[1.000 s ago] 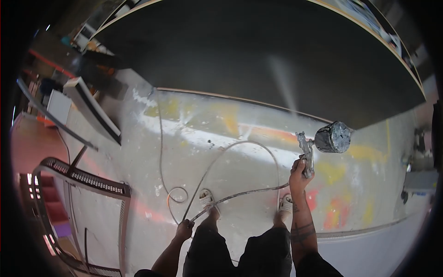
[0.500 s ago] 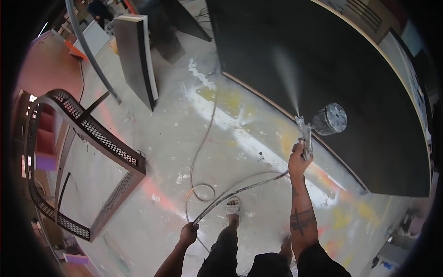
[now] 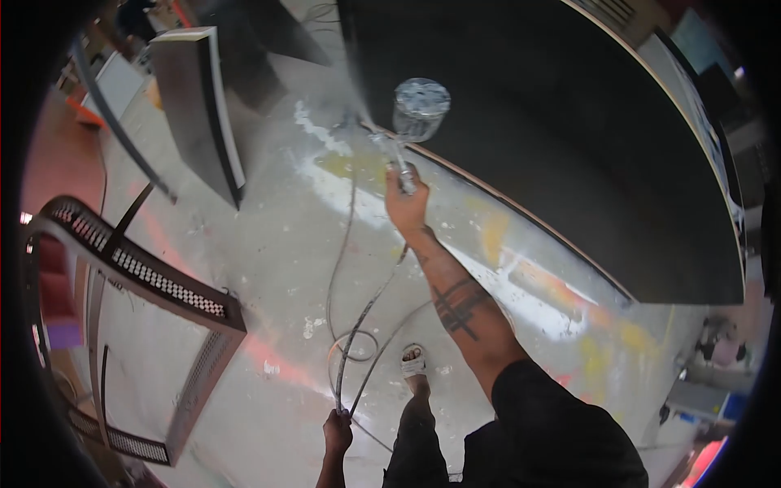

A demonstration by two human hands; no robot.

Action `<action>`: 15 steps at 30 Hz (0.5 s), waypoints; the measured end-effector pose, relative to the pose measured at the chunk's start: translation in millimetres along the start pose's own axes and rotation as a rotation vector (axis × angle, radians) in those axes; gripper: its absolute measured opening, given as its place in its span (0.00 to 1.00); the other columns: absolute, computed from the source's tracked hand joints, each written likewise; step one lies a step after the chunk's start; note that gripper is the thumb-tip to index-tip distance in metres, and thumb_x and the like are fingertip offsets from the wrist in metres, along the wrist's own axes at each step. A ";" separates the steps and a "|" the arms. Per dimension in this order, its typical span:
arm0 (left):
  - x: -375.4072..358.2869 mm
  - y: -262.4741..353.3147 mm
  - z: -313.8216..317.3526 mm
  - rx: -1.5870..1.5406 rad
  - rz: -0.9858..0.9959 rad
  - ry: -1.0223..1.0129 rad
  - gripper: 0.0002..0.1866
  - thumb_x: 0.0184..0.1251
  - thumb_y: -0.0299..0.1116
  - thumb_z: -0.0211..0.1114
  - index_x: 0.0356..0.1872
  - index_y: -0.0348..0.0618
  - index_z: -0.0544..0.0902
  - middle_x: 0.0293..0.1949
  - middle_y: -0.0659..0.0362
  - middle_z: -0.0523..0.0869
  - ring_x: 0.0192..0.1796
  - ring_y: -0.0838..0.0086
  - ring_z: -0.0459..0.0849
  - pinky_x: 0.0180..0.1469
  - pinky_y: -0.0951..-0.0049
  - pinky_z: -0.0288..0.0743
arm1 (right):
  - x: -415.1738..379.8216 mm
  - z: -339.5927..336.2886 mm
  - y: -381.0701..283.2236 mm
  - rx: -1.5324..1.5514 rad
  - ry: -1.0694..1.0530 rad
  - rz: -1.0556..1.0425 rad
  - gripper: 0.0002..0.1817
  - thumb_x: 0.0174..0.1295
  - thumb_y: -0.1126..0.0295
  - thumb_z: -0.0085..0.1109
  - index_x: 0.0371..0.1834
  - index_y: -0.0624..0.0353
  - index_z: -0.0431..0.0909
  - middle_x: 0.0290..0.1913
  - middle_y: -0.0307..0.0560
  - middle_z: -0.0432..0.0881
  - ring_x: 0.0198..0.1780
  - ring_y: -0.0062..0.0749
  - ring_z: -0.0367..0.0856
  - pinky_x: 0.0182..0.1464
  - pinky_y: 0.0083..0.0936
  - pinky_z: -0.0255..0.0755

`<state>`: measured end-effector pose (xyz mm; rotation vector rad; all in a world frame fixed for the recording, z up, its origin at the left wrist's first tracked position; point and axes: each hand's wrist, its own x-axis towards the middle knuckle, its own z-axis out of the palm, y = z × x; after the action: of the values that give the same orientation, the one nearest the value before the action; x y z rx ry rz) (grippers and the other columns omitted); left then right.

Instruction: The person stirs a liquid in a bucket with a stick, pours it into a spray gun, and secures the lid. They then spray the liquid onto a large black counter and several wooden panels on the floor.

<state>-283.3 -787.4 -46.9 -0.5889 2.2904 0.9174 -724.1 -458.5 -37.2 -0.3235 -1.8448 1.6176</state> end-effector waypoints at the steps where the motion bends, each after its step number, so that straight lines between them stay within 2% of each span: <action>1: 2.2 -3.9 -0.1 0.002 0.004 -0.003 0.15 0.76 0.38 0.55 0.36 0.35 0.80 0.26 0.48 0.85 0.32 0.55 0.87 0.36 0.58 0.78 | -2.6 -6.7 -2.8 -0.017 0.023 0.003 0.10 0.65 0.70 0.65 0.44 0.63 0.82 0.27 0.43 0.83 0.30 0.19 0.80 0.33 0.22 0.72; 4: 3.1 -4.3 0.1 0.025 -0.007 -0.039 0.16 0.76 0.39 0.55 0.37 0.33 0.79 0.28 0.48 0.87 0.33 0.58 0.88 0.36 0.60 0.79 | -26.7 -38.4 -8.0 -0.027 0.015 0.071 0.09 0.65 0.71 0.65 0.45 0.62 0.81 0.25 0.40 0.82 0.28 0.17 0.77 0.32 0.21 0.71; 7: 2.2 -15.0 8.3 0.069 0.003 -0.063 0.17 0.76 0.39 0.54 0.37 0.32 0.79 0.29 0.48 0.87 0.32 0.61 0.89 0.36 0.62 0.80 | -53.5 -96.7 1.9 -0.068 0.079 0.012 0.10 0.64 0.73 0.65 0.47 0.62 0.81 0.25 0.39 0.81 0.27 0.16 0.75 0.31 0.20 0.71; 10: -0.2 -25.3 15.2 0.135 0.062 -0.086 0.17 0.77 0.40 0.54 0.35 0.33 0.79 0.29 0.50 0.87 0.31 0.63 0.88 0.36 0.63 0.80 | -81.3 -170.6 13.9 -0.081 0.167 0.122 0.10 0.64 0.75 0.63 0.47 0.63 0.80 0.27 0.39 0.81 0.27 0.16 0.75 0.31 0.20 0.70; 15: -1.1 -17.3 28.4 0.298 0.205 -0.161 0.17 0.77 0.40 0.54 0.35 0.34 0.79 0.29 0.50 0.88 0.31 0.64 0.88 0.36 0.63 0.80 | -120.1 -302.0 1.7 -0.212 0.350 0.151 0.07 0.66 0.74 0.60 0.44 0.64 0.80 0.24 0.38 0.78 0.26 0.15 0.74 0.30 0.19 0.69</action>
<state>-262.1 -778.1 -70.7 -0.1490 2.3083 0.6676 -448.5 -289.3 -68.9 -0.8036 -1.7511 1.3571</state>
